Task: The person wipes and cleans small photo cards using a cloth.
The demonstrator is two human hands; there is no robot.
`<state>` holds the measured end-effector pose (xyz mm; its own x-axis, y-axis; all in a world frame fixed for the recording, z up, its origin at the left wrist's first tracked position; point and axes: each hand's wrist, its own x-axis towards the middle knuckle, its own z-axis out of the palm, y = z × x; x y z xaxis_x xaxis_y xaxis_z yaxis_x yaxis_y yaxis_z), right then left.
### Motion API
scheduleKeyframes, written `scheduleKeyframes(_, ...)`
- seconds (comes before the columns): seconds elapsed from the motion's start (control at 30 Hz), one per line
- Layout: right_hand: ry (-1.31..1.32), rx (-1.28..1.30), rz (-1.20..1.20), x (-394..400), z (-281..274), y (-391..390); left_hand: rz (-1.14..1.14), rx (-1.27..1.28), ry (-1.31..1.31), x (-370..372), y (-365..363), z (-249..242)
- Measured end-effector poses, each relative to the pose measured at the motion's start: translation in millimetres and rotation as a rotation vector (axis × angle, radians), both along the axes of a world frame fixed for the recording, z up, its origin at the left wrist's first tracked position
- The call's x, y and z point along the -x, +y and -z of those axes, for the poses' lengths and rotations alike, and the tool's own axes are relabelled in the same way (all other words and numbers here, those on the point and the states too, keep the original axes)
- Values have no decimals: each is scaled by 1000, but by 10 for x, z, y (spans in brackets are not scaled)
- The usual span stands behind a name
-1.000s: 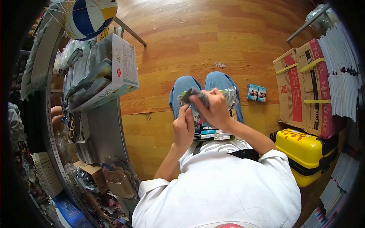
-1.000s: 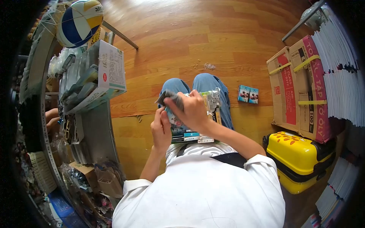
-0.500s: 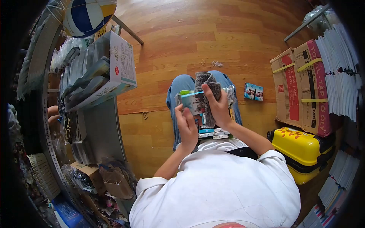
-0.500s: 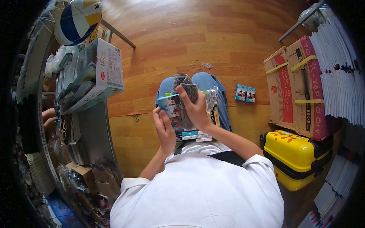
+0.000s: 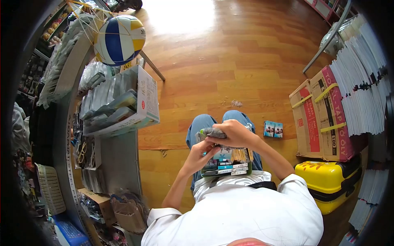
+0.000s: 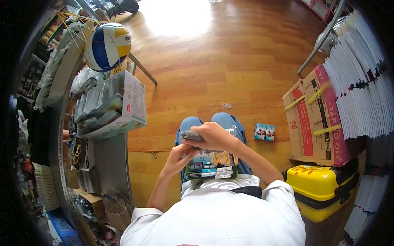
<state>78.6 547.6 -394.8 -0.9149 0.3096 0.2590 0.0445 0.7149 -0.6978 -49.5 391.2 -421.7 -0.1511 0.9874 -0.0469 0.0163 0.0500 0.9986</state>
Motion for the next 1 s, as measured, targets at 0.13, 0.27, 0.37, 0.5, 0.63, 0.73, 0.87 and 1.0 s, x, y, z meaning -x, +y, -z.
scheduleKeyframes(0.13,419,465,529,92,-73,-174,-250,-28,-144,-179,-12,-71)
scheduleKeyframes(0.27,367,373,570,55,248,-446,-459,-112,-194,-356,16,-48)
scheduleKeyframes(0.37,345,480,559,-37,299,-539,-518,-97,-190,-505,-37,1)
scheduleKeyframes(0.5,352,404,590,-69,254,-678,-662,-123,-172,-661,-6,-46)
scheduleKeyframes(0.63,352,461,545,18,233,-638,-705,-112,-111,-609,-53,-43)
scheduleKeyframes(0.73,307,486,545,89,31,-460,-619,-106,-109,-555,-113,84)
scheduleKeyframes(0.87,154,390,510,132,25,-289,-467,-61,-220,-539,-131,29)
scheduleKeyframes(1.0,391,1251,601,163,28,-113,-641,-150,-227,-593,-65,45)
